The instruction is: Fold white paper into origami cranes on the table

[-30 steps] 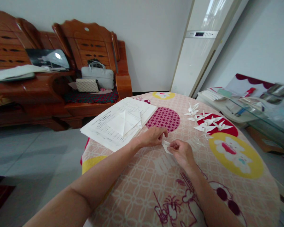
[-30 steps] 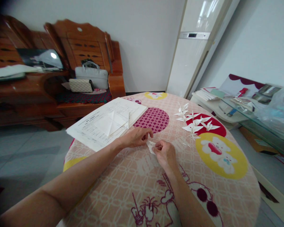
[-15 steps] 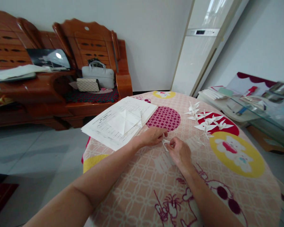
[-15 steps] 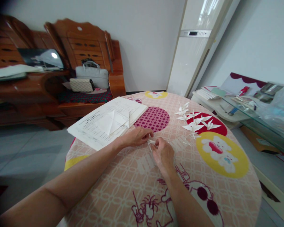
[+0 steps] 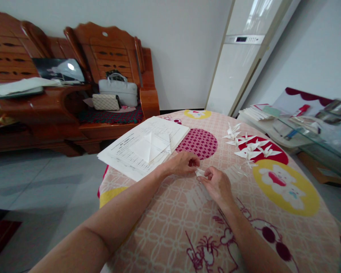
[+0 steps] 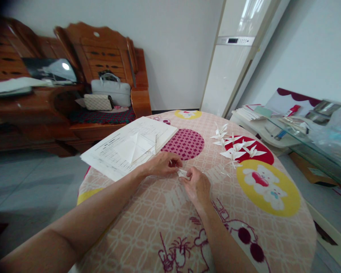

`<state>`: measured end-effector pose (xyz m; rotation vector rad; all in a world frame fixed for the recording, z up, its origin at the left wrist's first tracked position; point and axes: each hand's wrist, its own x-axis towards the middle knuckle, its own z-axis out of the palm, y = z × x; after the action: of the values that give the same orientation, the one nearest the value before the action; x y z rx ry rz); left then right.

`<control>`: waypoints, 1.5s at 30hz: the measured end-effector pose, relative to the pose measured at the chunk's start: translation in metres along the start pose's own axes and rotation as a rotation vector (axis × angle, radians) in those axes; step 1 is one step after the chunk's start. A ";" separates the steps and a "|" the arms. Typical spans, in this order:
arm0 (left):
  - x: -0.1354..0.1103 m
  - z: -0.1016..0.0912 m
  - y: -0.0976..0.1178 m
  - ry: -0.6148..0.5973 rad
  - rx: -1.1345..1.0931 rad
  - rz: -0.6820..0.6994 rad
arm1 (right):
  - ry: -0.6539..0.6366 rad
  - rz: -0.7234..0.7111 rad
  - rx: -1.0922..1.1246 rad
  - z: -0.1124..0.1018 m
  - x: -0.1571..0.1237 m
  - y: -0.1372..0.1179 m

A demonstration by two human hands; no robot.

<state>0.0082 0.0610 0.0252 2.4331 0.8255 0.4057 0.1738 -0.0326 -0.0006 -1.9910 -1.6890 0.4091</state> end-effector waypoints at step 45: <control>0.005 0.013 0.004 0.042 0.325 0.005 | -0.019 -0.222 -0.120 0.002 -0.008 0.006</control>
<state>0.0197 0.0562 0.0180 2.7331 0.9675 0.3475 0.1763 -0.0411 -0.0061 -1.8581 -1.9626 0.2529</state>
